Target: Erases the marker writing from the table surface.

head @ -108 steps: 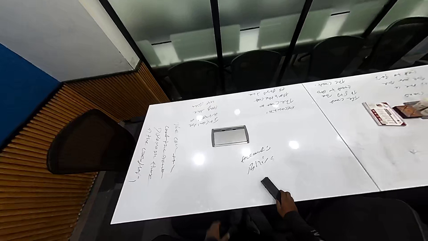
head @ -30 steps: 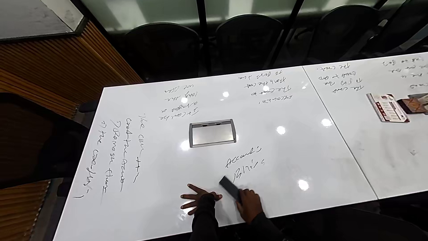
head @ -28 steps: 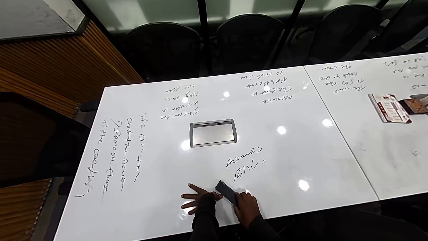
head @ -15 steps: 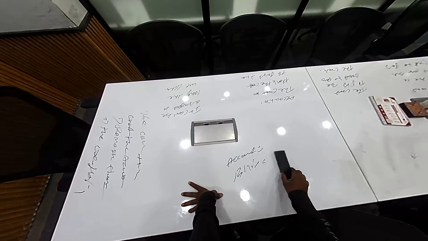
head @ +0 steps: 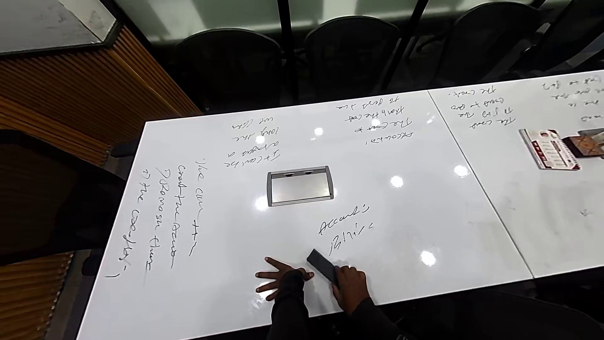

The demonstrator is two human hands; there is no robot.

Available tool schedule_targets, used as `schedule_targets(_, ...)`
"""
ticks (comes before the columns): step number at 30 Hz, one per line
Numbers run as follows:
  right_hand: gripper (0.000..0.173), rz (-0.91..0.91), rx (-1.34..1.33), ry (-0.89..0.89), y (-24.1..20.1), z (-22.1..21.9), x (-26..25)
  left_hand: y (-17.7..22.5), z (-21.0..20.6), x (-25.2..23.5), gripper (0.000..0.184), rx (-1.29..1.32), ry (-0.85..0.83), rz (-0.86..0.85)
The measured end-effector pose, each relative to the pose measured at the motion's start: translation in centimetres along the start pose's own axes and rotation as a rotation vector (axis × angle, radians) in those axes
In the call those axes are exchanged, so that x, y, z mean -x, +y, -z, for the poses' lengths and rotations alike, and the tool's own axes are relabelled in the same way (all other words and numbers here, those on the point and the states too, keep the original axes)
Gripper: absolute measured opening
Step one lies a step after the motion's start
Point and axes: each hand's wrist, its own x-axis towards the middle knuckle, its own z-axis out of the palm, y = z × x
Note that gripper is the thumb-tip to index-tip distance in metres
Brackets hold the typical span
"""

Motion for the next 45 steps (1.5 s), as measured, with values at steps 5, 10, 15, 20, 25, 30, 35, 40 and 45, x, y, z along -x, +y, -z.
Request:
schedule_targets(5,0.051,-0.055,0.006,0.09,2.6,1.9,-1.3,0.1,0.2,0.3,0.181,-0.002,-0.002,0.004)
schedule_targets(10,0.054,-0.491,-0.02,0.202,11.3,7.5,-3.3,0.0,0.4,0.4,0.181,0.015,-0.013,-0.002)
schedule_targets(15,0.055,-0.803,-0.037,0.263,17.6,9.8,-3.1,0.0,0.5,0.4,0.182,0.03,-0.014,-0.014)
schedule_targets(20,0.057,-0.674,-0.024,0.211,13.6,8.3,-3.7,0.0,0.5,0.4,0.182,0.007,-0.013,-0.01)
schedule_targets(25,0.054,-0.319,0.006,0.113,4.4,4.5,-2.8,0.2,0.5,0.4,0.183,0.003,-0.009,0.004)
schedule_targets(30,0.054,-0.052,0.023,0.041,-0.3,0.5,-0.1,0.2,0.2,0.2,0.182,0.019,-0.014,0.003)
schedule_targets(35,0.05,-0.127,0.003,0.226,3.7,1.7,-0.7,0.1,0.6,0.5,0.18,-0.017,-0.008,-0.002)
schedule_targets(40,0.052,-0.502,-0.016,0.318,12.7,5.7,-2.2,-0.1,0.3,0.3,0.182,0.014,-0.005,-0.011)
schedule_targets(45,0.059,-0.686,-0.041,0.368,17.7,6.8,-2.3,-0.1,0.4,0.3,0.182,0.025,0.0,-0.01)
